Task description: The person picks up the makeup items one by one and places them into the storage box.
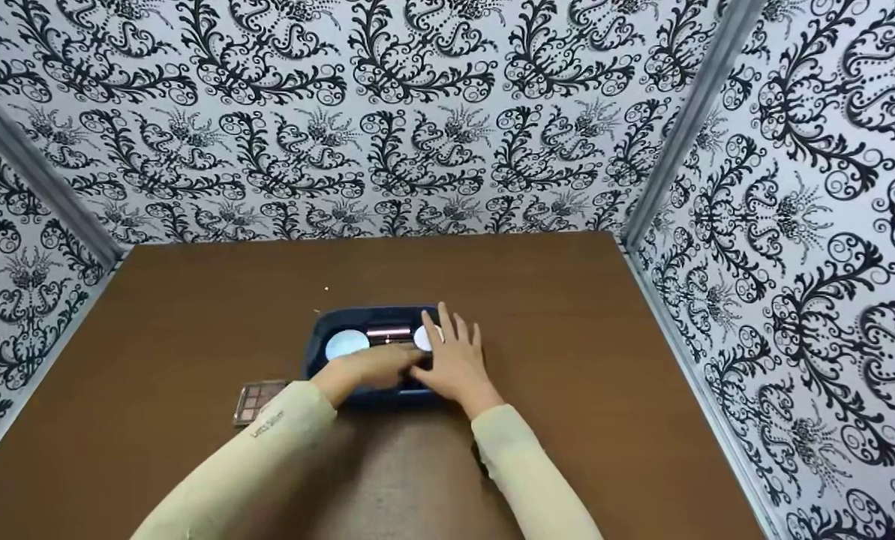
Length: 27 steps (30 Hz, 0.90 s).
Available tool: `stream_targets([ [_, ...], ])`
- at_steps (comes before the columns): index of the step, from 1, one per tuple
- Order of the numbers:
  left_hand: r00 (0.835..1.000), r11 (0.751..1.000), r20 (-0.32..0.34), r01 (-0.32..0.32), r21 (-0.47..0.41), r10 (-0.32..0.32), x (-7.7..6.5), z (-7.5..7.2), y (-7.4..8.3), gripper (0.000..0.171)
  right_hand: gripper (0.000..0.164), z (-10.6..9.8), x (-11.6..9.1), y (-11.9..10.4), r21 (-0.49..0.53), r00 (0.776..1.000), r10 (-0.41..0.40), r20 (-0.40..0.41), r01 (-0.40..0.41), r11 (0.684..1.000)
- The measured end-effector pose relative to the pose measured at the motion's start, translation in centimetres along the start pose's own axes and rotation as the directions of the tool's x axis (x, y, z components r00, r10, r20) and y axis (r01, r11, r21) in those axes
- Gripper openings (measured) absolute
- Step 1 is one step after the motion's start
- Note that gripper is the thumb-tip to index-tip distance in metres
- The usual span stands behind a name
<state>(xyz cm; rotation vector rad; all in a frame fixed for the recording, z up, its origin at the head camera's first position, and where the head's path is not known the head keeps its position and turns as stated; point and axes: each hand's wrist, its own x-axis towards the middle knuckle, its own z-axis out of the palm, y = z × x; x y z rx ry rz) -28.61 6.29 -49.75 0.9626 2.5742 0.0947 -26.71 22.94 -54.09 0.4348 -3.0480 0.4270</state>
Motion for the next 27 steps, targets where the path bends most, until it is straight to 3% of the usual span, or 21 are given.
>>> stream_targets([
  [7, 0.996, 0.999, -0.083, -0.026, -0.037, 0.023, -2.4, -2.1, -2.0, 0.042, 0.094, 0.0, 0.0, 0.0, 0.002, 0.999, -0.022, -0.037, 0.022, 1.000],
  [11, 0.987, 0.997, -0.158, 0.009, -0.082, -0.022, -4.6, -3.5, -3.9, 0.047, 0.095, -0.1, 0.0, -0.1, 0.006, 0.999, -0.016, -0.030, 0.016, 1.000],
  [14, 0.969, 0.991, -0.238, 0.037, -0.125, -0.067, -6.6, -4.0, -5.7, 0.045, 0.096, -0.2, 0.1, -0.2, 0.007, 1.000, -0.009, -0.018, 0.009, 1.000],
  [17, 0.953, 0.981, -0.275, 0.078, -0.180, -0.126, -8.6, -4.4, -7.6, 0.045, 0.096, -0.3, 0.1, -0.3, 0.014, 1.000, -0.007, -0.010, 0.007, 1.000],
  [22, 0.930, 0.963, -0.304, 0.140, -0.231, -0.208, -11.5, -4.1, -10.5, 0.049, 0.096, -0.3, 0.0, -0.3, 0.016, 1.000, -0.005, 0.001, 0.005, 1.000],
  [27, 0.914, 0.949, -0.309, 0.189, -0.254, -0.264, -13.8, -2.5, -12.7, 0.051, 0.097, -0.3, -0.1, -0.2, 0.013, 1.000, 0.003, 0.020, -0.003, 1.000],
])
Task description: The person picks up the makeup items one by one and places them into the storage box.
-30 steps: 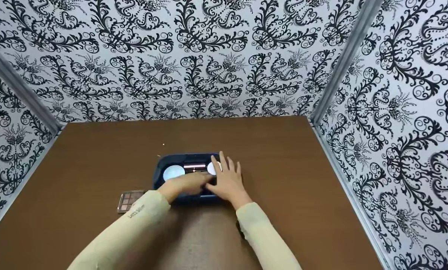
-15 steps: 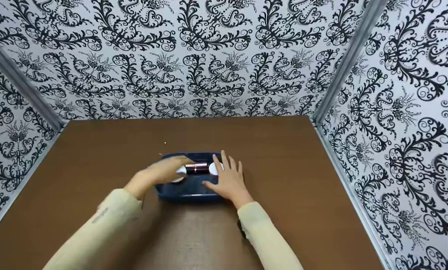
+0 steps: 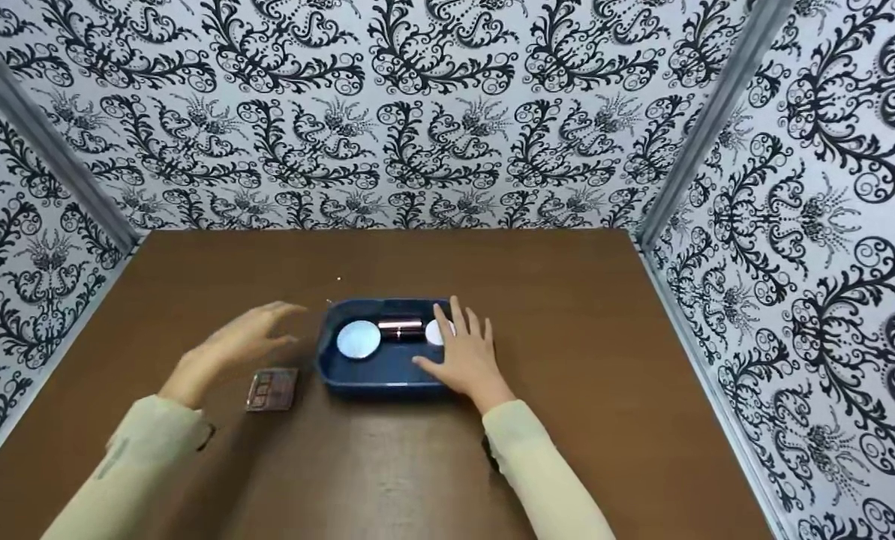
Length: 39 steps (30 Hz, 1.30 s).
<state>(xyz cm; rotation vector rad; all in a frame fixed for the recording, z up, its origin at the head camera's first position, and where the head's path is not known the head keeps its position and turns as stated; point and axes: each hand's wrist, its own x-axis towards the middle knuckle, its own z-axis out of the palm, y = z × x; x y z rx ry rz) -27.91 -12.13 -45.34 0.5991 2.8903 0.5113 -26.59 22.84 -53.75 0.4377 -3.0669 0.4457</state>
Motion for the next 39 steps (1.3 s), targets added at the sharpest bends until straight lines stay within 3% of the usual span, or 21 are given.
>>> stream_targets([
  [7, 0.996, 0.997, 0.047, 0.081, -0.011, -0.080, -2.2, 1.6, -2.9, 0.054, 0.097, -0.1, -0.1, 0.2, -0.003, 1.000, 0.004, 0.002, -0.004, 1.000],
  [14, 0.985, 0.983, 0.088, 0.157, -0.093, -0.149, -3.8, 3.1, -4.2, 0.055, 0.095, -0.3, -0.1, 0.0, 0.002, 1.000, 0.003, -0.012, -0.003, 1.000],
  [27, 0.990, 0.983, 0.045, 0.139, -0.122, -0.134, -5.5, 6.1, -5.2, 0.054, 0.094, -0.2, -0.1, -0.2, 0.008, 1.000, 0.001, -0.014, -0.001, 1.000],
  [39, 0.988, 0.976, 0.052, 0.151, -0.157, -0.145, -6.2, 7.2, -5.4, 0.070, 0.095, 0.0, 0.0, -0.1, 0.013, 1.000, -0.003, -0.015, 0.003, 1.000],
])
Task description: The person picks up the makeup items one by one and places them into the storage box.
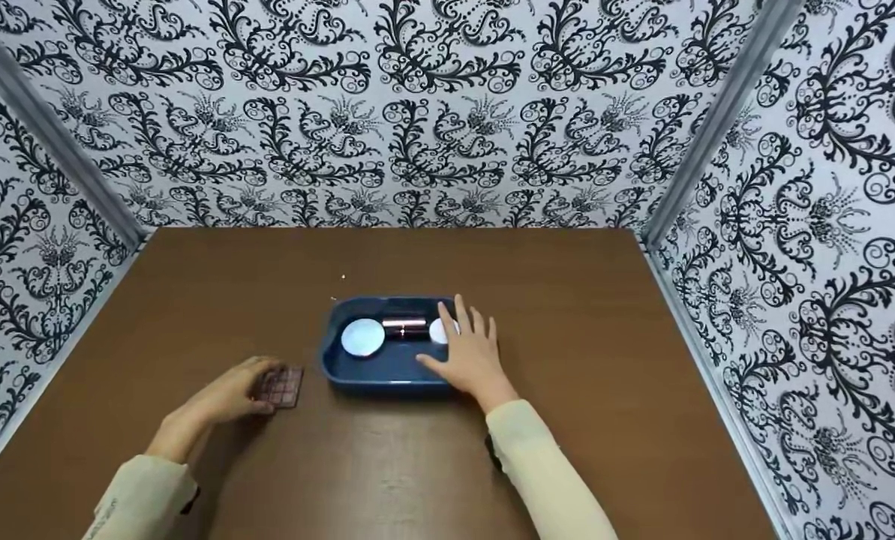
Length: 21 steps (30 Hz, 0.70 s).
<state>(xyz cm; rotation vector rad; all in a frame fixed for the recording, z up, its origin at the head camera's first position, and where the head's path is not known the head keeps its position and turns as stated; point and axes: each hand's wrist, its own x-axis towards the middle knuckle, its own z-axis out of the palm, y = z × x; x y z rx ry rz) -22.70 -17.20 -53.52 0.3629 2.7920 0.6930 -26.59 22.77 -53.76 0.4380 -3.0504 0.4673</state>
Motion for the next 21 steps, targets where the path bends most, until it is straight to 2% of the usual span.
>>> stream_targets([
  [5, 1.000, 1.000, -0.016, -0.004, 0.007, 0.004, -0.14, 0.29, -0.07, 0.069, 0.097, 0.32, 0.12, 0.40, -0.020, 1.000, 0.000, 0.005, 0.000, 1.000],
  [21, 0.998, 0.998, -0.062, -0.012, 0.055, 0.015, -0.13, 0.72, -0.35, 0.068, 0.098, 0.34, 0.07, 0.34, 0.004, 1.000, 0.009, 0.016, -0.009, 1.000],
])
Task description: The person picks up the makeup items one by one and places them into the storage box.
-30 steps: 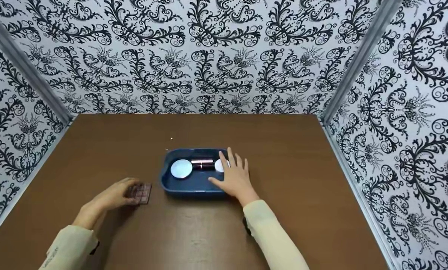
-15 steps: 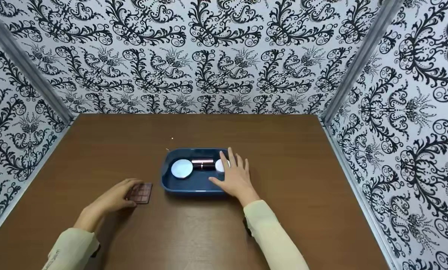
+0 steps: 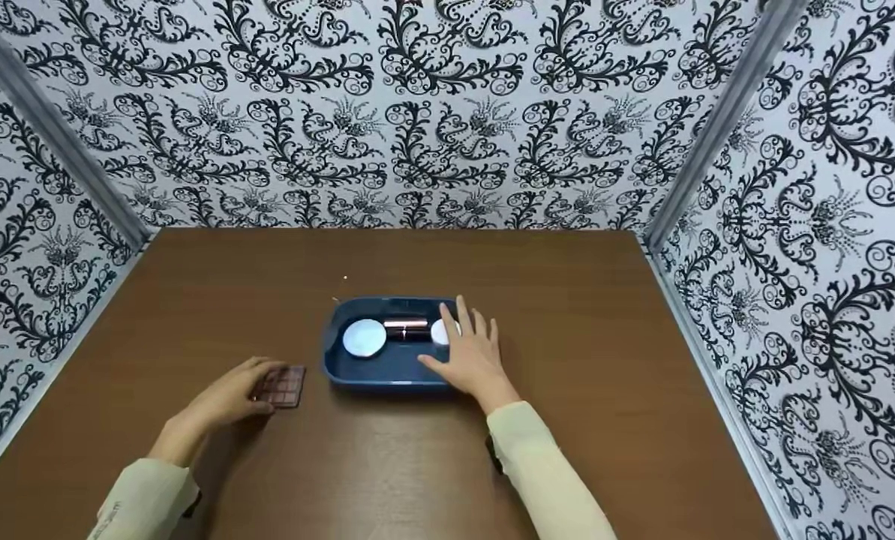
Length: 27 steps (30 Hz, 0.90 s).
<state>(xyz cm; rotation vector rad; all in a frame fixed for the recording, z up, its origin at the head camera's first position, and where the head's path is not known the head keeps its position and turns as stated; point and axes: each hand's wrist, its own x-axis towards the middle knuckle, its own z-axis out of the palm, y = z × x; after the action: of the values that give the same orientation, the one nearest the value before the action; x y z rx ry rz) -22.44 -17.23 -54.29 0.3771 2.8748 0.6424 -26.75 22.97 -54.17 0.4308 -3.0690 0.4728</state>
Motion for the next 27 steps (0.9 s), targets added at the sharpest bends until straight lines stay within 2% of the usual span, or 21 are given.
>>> stream_targets([
  [8, 0.999, 1.000, -0.041, 0.001, 0.019, 0.000, -0.1, -0.1, -0.1, 0.068, 0.097, 0.1, 0.0, -0.1, -0.009, 1.000, 0.000, -0.003, 0.000, 1.000],
  [14, 0.999, 1.000, -0.049, 0.018, -0.002, -0.018, 0.0, -1.2, -0.2, 0.070, 0.097, 0.1, 0.1, -0.1, -0.028, 1.000, 0.000, -0.014, 0.000, 1.000],
  [17, 0.997, 1.000, -0.078, 0.023, -0.005, -0.023, 0.1, -1.8, -0.1, 0.070, 0.097, 0.1, 0.1, -0.1, -0.030, 1.000, -0.004, -0.018, 0.004, 1.000],
  [27, 0.987, 1.000, -0.160, 0.018, 0.024, -0.014, -0.2, -3.6, 1.5, 0.069, 0.097, 0.2, 0.1, 0.1, -0.037, 1.000, -0.003, -0.022, 0.002, 0.999],
])
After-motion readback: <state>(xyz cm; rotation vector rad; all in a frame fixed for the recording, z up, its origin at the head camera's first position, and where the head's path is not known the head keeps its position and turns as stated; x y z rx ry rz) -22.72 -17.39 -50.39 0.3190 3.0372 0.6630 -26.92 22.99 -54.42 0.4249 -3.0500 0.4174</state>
